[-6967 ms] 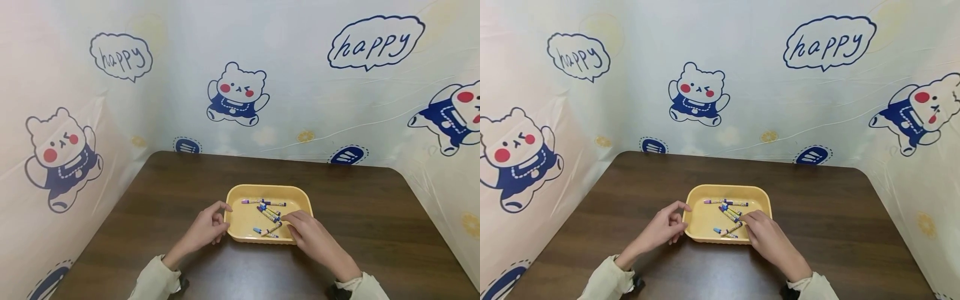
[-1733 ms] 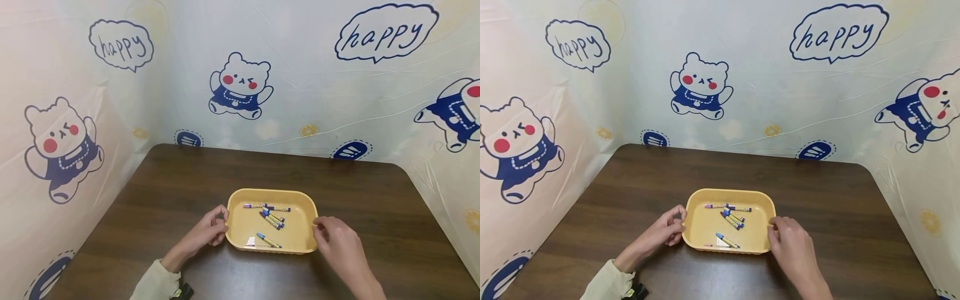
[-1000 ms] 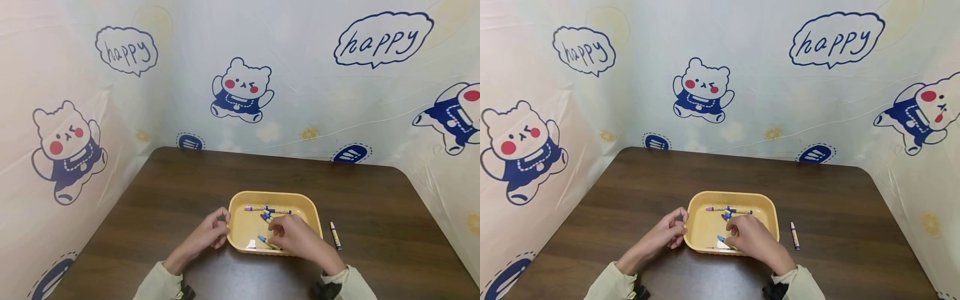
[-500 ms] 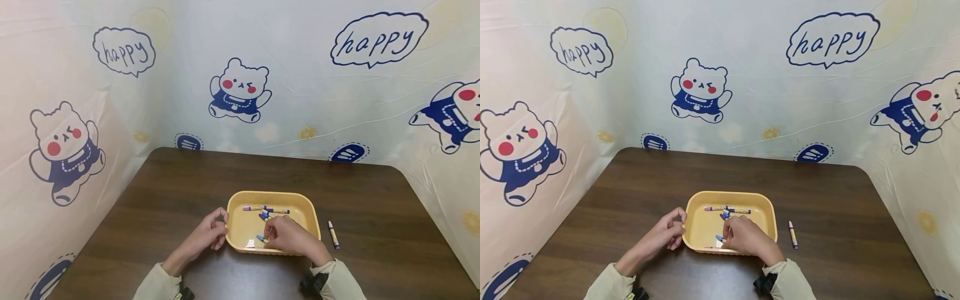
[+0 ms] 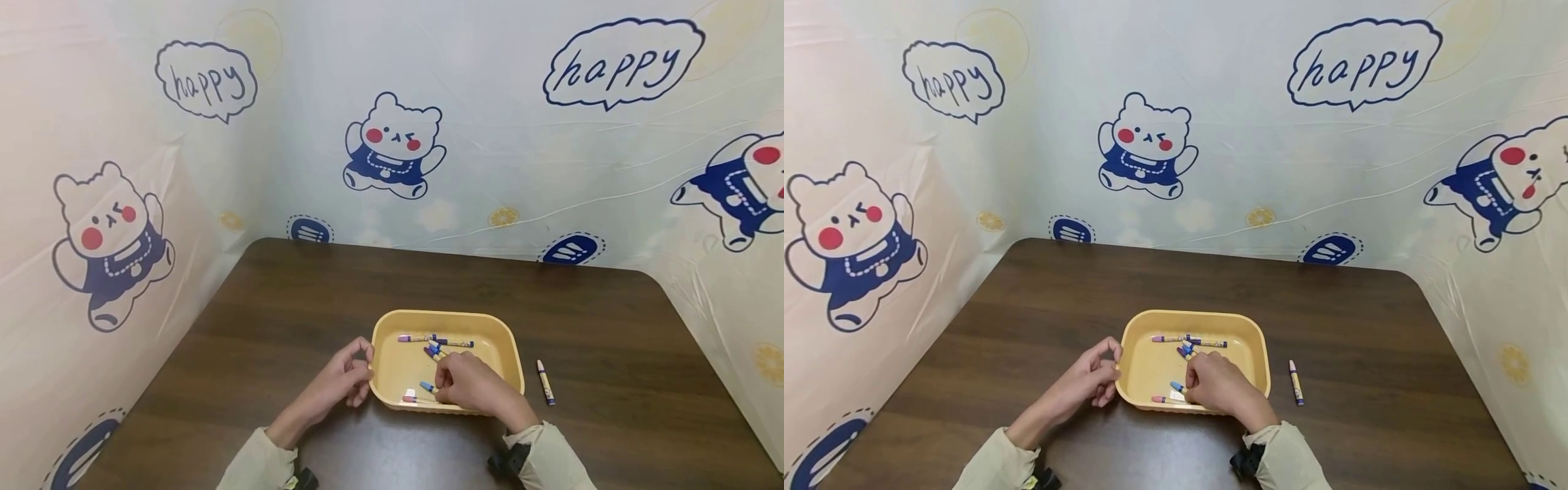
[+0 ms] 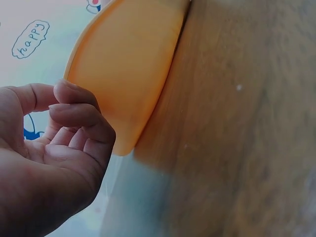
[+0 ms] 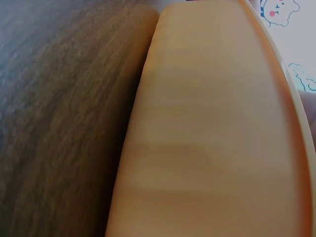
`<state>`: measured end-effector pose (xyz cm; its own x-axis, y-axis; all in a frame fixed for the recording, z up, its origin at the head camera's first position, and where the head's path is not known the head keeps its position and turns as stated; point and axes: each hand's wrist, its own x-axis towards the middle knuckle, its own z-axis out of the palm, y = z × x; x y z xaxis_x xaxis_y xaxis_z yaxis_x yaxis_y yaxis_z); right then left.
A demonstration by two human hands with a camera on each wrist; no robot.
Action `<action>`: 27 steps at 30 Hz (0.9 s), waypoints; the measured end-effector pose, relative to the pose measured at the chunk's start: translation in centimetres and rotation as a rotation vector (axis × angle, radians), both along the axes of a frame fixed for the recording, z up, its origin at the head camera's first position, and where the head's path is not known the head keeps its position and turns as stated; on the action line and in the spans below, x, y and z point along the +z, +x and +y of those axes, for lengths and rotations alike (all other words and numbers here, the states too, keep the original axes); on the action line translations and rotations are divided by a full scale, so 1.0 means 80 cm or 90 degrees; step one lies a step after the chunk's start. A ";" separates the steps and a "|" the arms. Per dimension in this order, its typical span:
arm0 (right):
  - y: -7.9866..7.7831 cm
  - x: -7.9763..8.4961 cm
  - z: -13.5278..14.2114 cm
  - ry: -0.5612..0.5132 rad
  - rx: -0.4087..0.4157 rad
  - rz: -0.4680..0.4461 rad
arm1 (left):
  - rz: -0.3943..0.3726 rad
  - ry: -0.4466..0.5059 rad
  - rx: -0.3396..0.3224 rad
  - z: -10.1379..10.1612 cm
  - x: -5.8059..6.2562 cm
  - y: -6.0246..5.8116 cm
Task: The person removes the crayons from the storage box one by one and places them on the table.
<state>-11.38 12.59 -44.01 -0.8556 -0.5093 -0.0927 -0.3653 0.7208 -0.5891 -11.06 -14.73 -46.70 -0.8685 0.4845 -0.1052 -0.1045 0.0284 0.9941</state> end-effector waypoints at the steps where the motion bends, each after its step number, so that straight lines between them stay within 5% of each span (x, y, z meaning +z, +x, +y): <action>1: 0.000 0.000 0.000 0.005 -0.002 0.003 | -0.001 0.001 0.001 0.000 0.000 0.000; 27: -0.009 0.006 0.009 0.001 -0.044 0.078 | -0.003 0.000 0.000 -0.003 -0.004 -0.003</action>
<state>-12.06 13.29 -43.52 -0.8934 -0.4491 0.0133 -0.3838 0.7476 -0.5420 -11.27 -14.97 -47.02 -0.8680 0.4843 -0.1095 -0.1092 0.0289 0.9936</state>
